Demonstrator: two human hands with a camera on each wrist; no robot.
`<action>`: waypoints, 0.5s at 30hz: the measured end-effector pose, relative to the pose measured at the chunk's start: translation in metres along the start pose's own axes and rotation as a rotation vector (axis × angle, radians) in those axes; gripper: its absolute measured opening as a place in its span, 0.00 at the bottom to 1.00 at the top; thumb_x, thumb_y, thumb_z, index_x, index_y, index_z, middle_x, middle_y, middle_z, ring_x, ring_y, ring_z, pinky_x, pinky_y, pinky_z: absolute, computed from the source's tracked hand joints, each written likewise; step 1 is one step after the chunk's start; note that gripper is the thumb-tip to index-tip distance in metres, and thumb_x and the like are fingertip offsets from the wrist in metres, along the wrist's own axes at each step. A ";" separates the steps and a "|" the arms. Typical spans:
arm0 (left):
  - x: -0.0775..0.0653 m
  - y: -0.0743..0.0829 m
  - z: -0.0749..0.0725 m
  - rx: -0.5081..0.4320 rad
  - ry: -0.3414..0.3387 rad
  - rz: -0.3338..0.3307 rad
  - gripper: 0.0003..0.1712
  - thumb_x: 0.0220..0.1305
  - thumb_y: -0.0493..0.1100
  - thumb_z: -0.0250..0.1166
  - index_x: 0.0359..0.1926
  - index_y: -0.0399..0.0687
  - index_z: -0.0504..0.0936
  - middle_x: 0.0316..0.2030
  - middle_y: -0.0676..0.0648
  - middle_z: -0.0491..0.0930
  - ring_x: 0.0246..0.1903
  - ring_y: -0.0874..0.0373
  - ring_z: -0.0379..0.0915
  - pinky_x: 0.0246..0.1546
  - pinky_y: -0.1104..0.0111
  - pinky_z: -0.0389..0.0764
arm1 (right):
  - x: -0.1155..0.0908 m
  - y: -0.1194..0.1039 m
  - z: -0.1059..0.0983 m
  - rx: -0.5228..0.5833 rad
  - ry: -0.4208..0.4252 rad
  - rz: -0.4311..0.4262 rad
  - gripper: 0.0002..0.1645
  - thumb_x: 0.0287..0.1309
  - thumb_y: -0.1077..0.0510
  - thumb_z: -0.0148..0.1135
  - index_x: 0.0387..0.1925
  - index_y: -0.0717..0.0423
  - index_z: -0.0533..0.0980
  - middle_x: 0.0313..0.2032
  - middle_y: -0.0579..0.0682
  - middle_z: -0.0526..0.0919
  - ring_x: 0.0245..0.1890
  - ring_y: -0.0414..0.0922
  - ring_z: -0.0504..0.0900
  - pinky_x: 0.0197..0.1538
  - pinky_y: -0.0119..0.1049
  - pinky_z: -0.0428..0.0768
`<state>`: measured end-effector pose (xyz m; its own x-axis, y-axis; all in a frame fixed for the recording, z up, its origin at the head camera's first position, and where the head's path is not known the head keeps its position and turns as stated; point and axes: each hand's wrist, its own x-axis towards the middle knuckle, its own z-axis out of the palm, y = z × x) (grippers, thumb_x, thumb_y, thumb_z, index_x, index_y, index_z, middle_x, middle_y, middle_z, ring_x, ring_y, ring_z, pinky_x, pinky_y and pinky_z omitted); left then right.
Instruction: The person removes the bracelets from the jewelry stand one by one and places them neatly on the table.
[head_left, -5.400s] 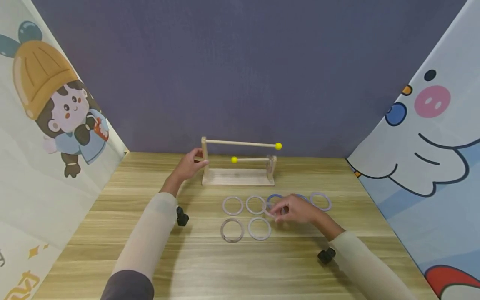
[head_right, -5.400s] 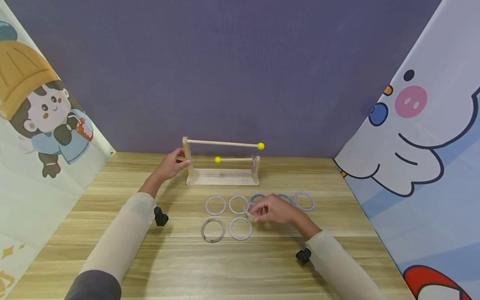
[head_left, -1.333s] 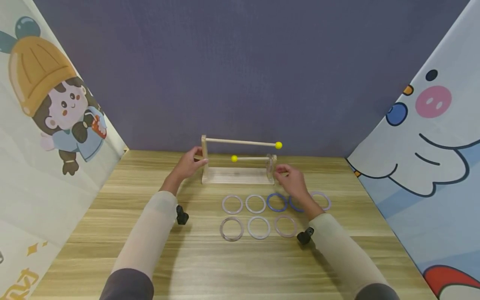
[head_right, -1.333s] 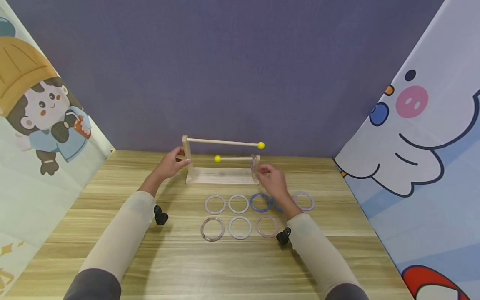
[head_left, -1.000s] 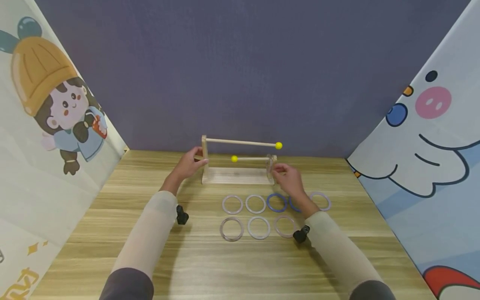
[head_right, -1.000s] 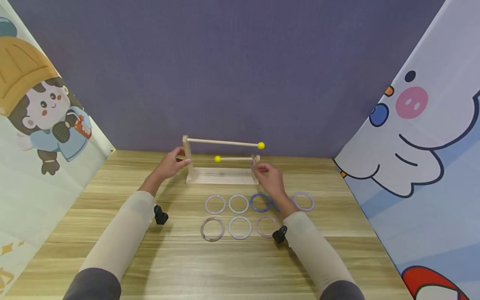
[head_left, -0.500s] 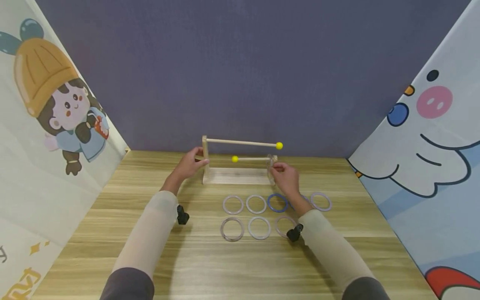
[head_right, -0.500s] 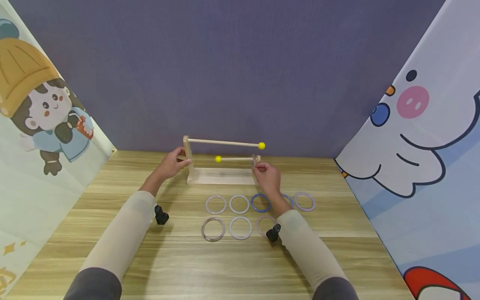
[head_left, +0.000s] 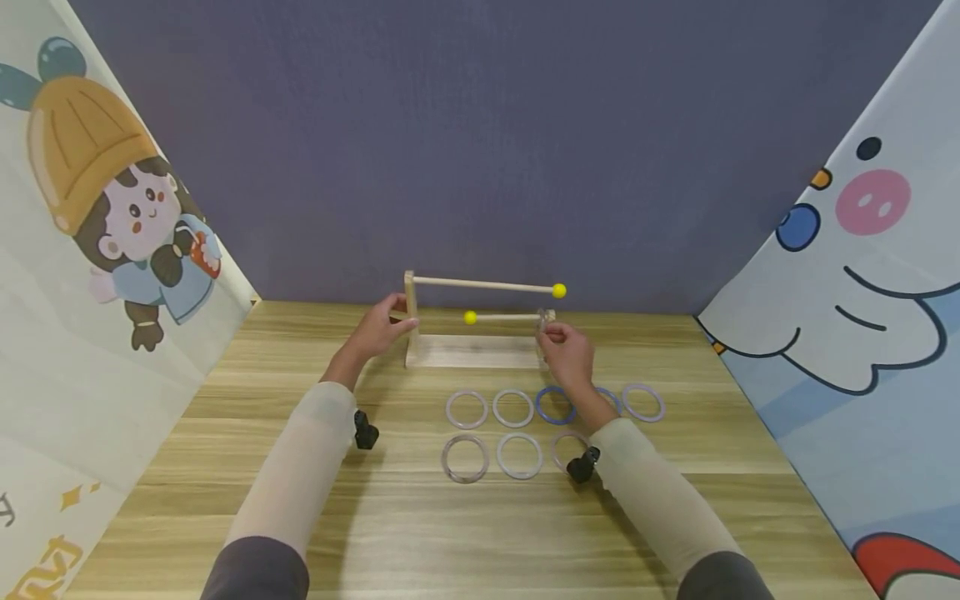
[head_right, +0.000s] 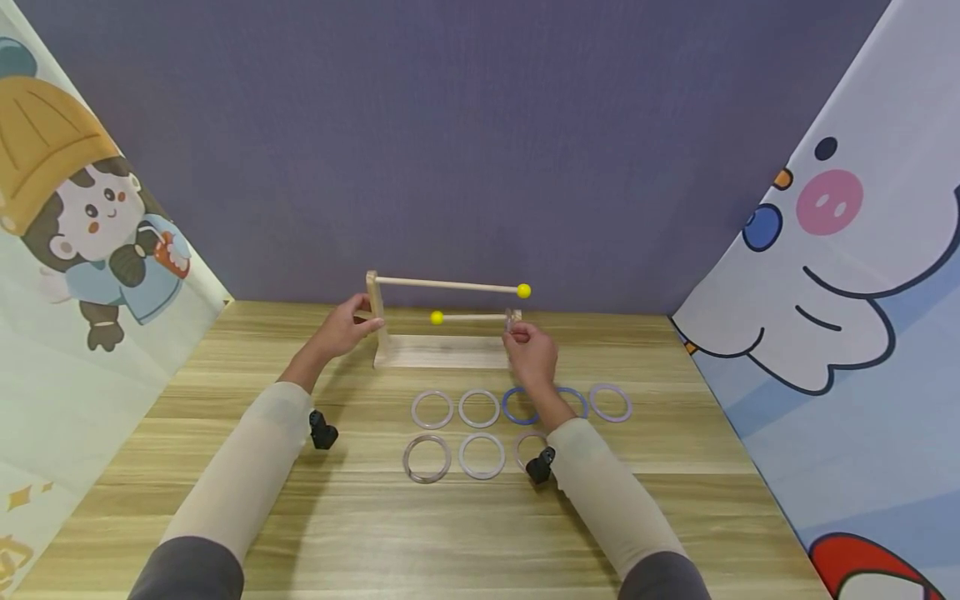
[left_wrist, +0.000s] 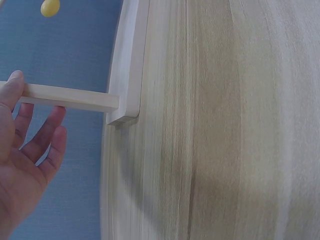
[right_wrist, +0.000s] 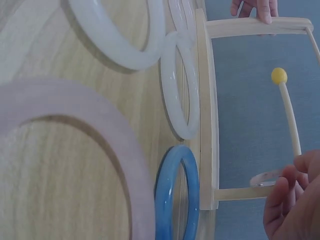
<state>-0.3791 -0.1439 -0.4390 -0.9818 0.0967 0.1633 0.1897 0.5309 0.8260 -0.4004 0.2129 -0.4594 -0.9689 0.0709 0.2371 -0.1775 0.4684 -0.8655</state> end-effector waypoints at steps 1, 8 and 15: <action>0.000 0.000 0.000 0.002 0.000 0.002 0.25 0.74 0.41 0.63 0.65 0.34 0.69 0.59 0.33 0.75 0.61 0.38 0.72 0.63 0.48 0.77 | 0.000 -0.001 0.000 0.001 0.000 -0.003 0.14 0.60 0.56 0.70 0.44 0.61 0.85 0.40 0.61 0.90 0.14 0.29 0.76 0.21 0.22 0.73; -0.001 0.000 0.000 0.001 0.003 0.003 0.25 0.73 0.42 0.63 0.65 0.35 0.70 0.59 0.33 0.75 0.61 0.38 0.73 0.63 0.47 0.78 | -0.002 -0.004 0.002 -0.017 -0.017 -0.027 0.16 0.60 0.58 0.71 0.47 0.62 0.84 0.40 0.62 0.90 0.15 0.29 0.76 0.21 0.22 0.75; 0.000 -0.001 0.001 0.000 0.001 0.001 0.26 0.73 0.43 0.64 0.65 0.35 0.69 0.59 0.33 0.75 0.61 0.38 0.73 0.63 0.48 0.78 | -0.003 -0.005 0.002 -0.011 -0.025 -0.025 0.15 0.60 0.57 0.71 0.47 0.59 0.85 0.40 0.60 0.90 0.16 0.32 0.78 0.23 0.24 0.77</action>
<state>-0.3788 -0.1437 -0.4400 -0.9816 0.0969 0.1648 0.1910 0.5306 0.8258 -0.3969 0.2085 -0.4571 -0.9681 0.0370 0.2479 -0.2004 0.4795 -0.8544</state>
